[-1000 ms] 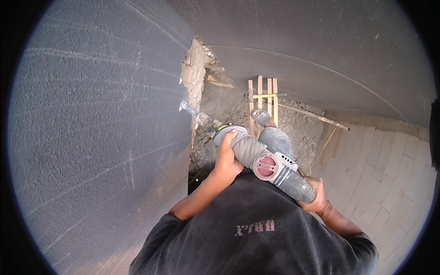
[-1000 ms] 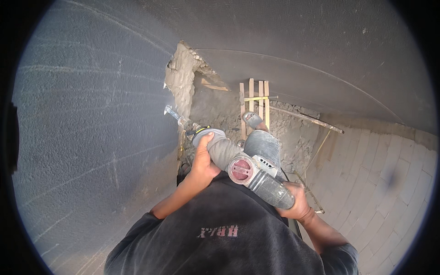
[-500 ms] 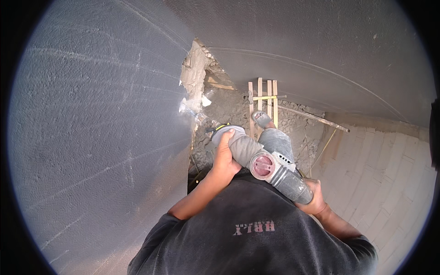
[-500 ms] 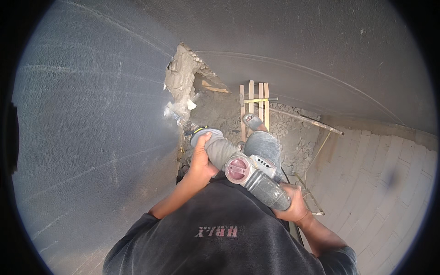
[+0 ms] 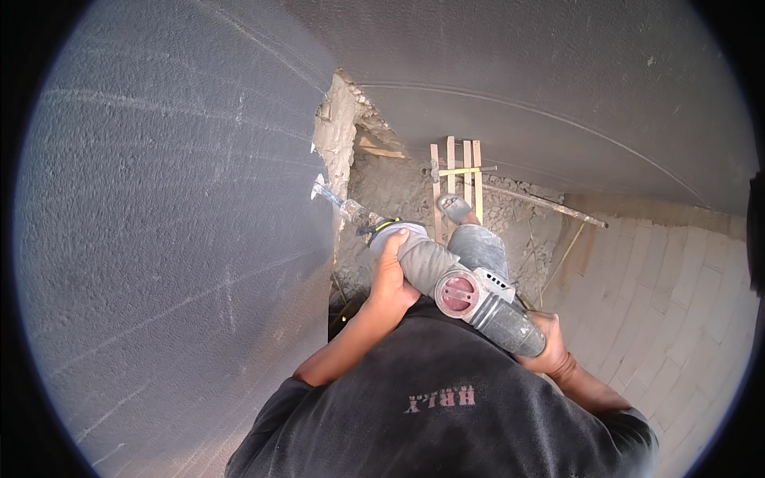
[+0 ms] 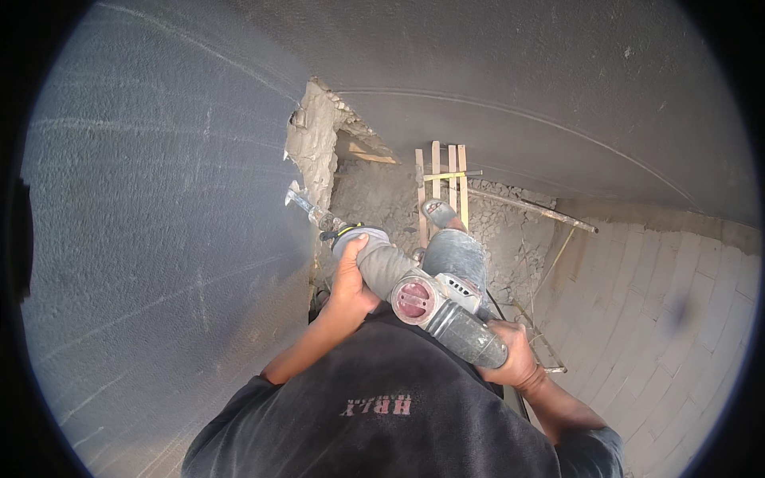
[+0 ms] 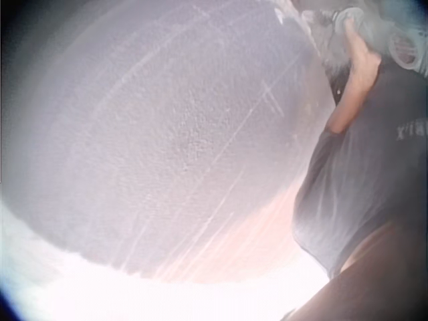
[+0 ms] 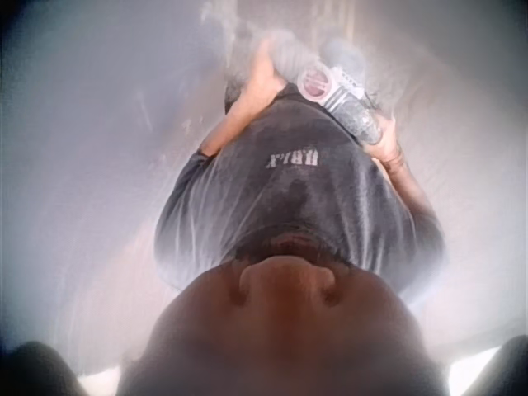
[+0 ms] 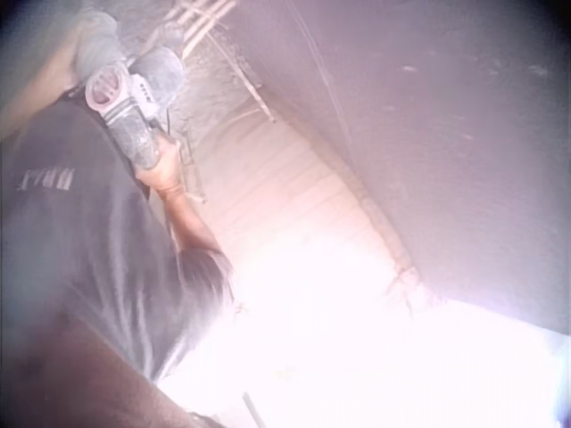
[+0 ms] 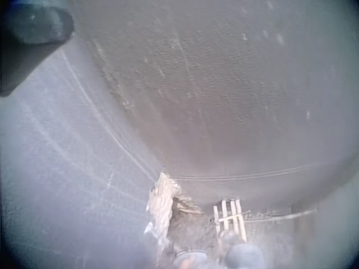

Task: The person uses a rotary hammer drill to break a hole in a concrete wall, then switches to a hammer to chip away loose pieces. The person continues drilling to enlarge the opening, removing debris by hand as needed.

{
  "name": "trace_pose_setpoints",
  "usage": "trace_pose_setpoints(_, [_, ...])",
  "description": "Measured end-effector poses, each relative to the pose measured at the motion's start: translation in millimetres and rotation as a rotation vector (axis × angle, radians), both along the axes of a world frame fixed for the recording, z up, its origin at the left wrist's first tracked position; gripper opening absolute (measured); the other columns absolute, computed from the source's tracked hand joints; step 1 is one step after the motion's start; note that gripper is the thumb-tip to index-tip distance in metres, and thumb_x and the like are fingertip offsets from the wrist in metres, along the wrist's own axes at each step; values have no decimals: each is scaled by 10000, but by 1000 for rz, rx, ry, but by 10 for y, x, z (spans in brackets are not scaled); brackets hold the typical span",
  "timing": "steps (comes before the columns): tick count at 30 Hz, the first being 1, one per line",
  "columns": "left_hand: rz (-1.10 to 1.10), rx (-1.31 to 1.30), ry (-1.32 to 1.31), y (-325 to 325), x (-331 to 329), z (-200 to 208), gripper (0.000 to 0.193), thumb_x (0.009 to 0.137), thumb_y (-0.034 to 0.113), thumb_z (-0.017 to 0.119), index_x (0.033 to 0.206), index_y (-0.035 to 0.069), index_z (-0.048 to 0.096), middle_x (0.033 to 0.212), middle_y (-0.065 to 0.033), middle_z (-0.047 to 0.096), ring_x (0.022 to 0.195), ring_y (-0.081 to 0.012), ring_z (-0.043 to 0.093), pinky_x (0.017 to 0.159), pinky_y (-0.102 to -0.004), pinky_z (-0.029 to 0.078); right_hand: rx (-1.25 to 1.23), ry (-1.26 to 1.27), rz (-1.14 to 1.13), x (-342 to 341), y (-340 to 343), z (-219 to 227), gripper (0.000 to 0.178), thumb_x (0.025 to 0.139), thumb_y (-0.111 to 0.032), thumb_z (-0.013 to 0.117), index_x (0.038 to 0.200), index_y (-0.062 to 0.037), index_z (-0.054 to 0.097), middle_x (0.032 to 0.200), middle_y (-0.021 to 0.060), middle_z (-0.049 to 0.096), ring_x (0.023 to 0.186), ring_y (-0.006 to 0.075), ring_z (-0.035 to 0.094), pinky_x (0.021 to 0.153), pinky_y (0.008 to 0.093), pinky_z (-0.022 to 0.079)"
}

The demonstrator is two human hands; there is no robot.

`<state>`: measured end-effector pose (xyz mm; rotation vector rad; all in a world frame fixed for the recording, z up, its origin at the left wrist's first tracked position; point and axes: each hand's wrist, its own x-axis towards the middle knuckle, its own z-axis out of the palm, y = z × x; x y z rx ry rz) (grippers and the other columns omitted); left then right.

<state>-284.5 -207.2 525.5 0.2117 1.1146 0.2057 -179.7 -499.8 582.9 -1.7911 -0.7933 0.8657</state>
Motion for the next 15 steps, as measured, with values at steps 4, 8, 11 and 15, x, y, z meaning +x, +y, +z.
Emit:
trace_pose_setpoints(4, [-7, -27, -23, 75, -9, 35, 377, 901, 359, 719, 1137, 77, 635, 1038, -110, 708, 954, -288, 709, 892, -480, 585, -15, 22, 51, -10, 37, -67, 222, 637, -97, 755, 817, 2, 670, 772, 180, 658, 720, 348, 704, 657, 388, 529])
trace_pose_setpoints(8, [-2, -24, -40, 86, 29, -44, 392, 903, 363, 716, 1156, 76, 631, 1065, -119, 703, 966, -299, 704, 901, -486, 583, -1, -86, -2, -12, 16, 4, 299, 608, -85, 764, 868, 28, 669, 801, 218, 642, 776, 388, 676, 726, 436, 518])
trace_pose_setpoints(11, [-6, -8, -19, 55, -52, -34, 445, 881, 377, 726, 1167, 49, 634, 1049, -142, 713, 962, -317, 703, 926, -487, 573, -2, -117, -14, -44, 17, 88, 282, 607, -106, 776, 835, 14, 662, 799, 205, 660, 764, 405, 684, 706, 422, 533])
trace_pose_setpoints(15, [-1, 17, -11, 185, 107, -40, 444, 875, 382, 730, 1146, 44, 638, 1048, -142, 716, 961, -323, 702, 927, -487, 571, -6, -29, 40, 182, 123, -64, 240, 624, -102, 770, 805, 5, 653, 793, 196, 668, 741, 404, 692, 683, 403, 541])
